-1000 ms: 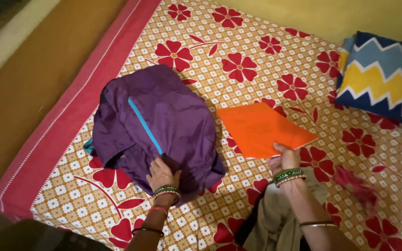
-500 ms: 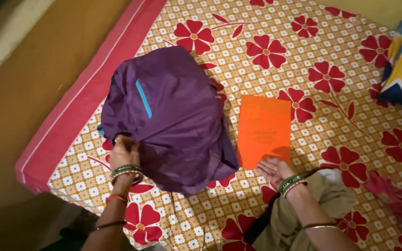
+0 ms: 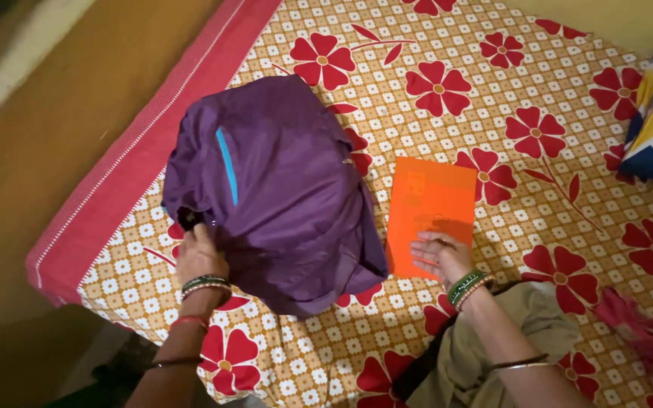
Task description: The person packs notebooks and a pencil pouch into a backpack, zips it closed, disconnects a power cable from a wall outlet, and adjusts the backpack straps on a bed.
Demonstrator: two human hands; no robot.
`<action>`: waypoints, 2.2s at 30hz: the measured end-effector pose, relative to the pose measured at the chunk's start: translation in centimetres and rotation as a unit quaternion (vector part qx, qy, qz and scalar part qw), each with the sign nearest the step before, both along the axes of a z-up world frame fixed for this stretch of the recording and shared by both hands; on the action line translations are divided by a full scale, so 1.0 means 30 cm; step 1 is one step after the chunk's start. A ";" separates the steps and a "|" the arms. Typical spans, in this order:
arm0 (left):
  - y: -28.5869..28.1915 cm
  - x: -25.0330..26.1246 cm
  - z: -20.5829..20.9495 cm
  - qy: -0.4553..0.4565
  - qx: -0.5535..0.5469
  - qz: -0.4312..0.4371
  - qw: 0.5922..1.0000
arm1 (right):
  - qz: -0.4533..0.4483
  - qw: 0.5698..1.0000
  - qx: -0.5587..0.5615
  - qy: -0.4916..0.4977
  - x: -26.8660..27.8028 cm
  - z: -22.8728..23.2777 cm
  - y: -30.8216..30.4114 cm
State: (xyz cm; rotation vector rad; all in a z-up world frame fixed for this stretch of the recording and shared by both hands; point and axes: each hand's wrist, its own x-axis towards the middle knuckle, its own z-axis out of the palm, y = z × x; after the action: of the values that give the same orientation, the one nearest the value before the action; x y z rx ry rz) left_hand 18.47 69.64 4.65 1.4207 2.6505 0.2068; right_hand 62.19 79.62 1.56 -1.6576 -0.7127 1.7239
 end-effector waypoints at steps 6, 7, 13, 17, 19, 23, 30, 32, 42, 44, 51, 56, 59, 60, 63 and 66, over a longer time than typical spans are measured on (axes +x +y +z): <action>0.117 0.151 0.166 -0.078 0.264 -0.278 0.920 | 0.058 0.993 0.085 -0.062 -0.115 -0.131 0.076; 0.157 0.182 0.159 -0.068 0.251 -0.311 0.914 | 0.071 0.987 0.121 -0.078 -0.147 -0.147 0.095; 0.441 0.297 -0.024 -0.064 0.161 -0.417 0.892 | 0.137 0.906 0.319 -0.243 -0.346 -0.121 0.216; 0.603 0.330 -0.165 -0.042 0.098 -0.436 0.893 | 0.151 0.851 0.392 -0.314 -0.440 -0.064 0.236; 0.619 0.325 -0.202 -0.034 0.043 -0.420 0.906 | 0.159 0.848 0.382 -0.331 -0.470 -0.060 0.250; 0.609 0.339 -0.205 -0.003 -0.043 -0.415 0.909 | 0.191 0.812 0.456 -0.311 -0.490 -0.073 0.298; 0.612 0.343 -0.195 0.024 0.005 -0.431 0.902 | 0.183 0.843 0.373 -0.341 -0.522 -0.148 0.390; 0.608 0.340 -0.182 0.004 -0.021 -0.436 0.900 | 0.185 0.797 0.448 -0.360 -0.515 -0.177 0.416; 0.617 0.340 -0.167 -0.003 -0.061 -0.434 0.899 | 0.209 0.827 0.378 -0.360 -0.482 -0.172 0.505; 0.619 0.339 -0.176 0.005 -0.056 -0.434 0.899 | 0.199 0.822 0.375 -0.379 -0.484 -0.192 0.512; 0.632 0.347 -0.176 0.020 -0.092 -0.433 0.897 | 0.233 0.789 0.374 -0.429 -0.492 -0.200 0.492; 0.640 0.342 -0.160 0.005 -0.112 -0.434 0.894 | 0.285 0.709 0.379 -0.522 -0.468 -0.135 0.452; 0.643 0.344 -0.154 -0.010 -0.122 -0.427 0.896 | 0.305 0.675 0.400 -0.539 -0.439 -0.121 0.398; 0.644 0.341 -0.154 -0.014 -0.119 -0.426 0.897 | 0.311 0.671 0.410 -0.535 -0.426 -0.119 0.376; 0.648 0.337 -0.169 -0.025 -0.117 -0.426 0.897 | 0.323 0.666 0.423 -0.523 -0.402 -0.126 0.293; 0.654 0.336 -0.195 -0.026 -0.105 -0.426 0.898 | 0.337 0.669 0.411 -0.519 -0.410 -0.133 0.213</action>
State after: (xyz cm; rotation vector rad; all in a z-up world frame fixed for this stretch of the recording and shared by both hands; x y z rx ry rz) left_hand 28.55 89.25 -1.20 2.2531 1.6963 -0.1289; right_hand 49.90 86.01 -2.44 -1.5876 -2.4331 0.3153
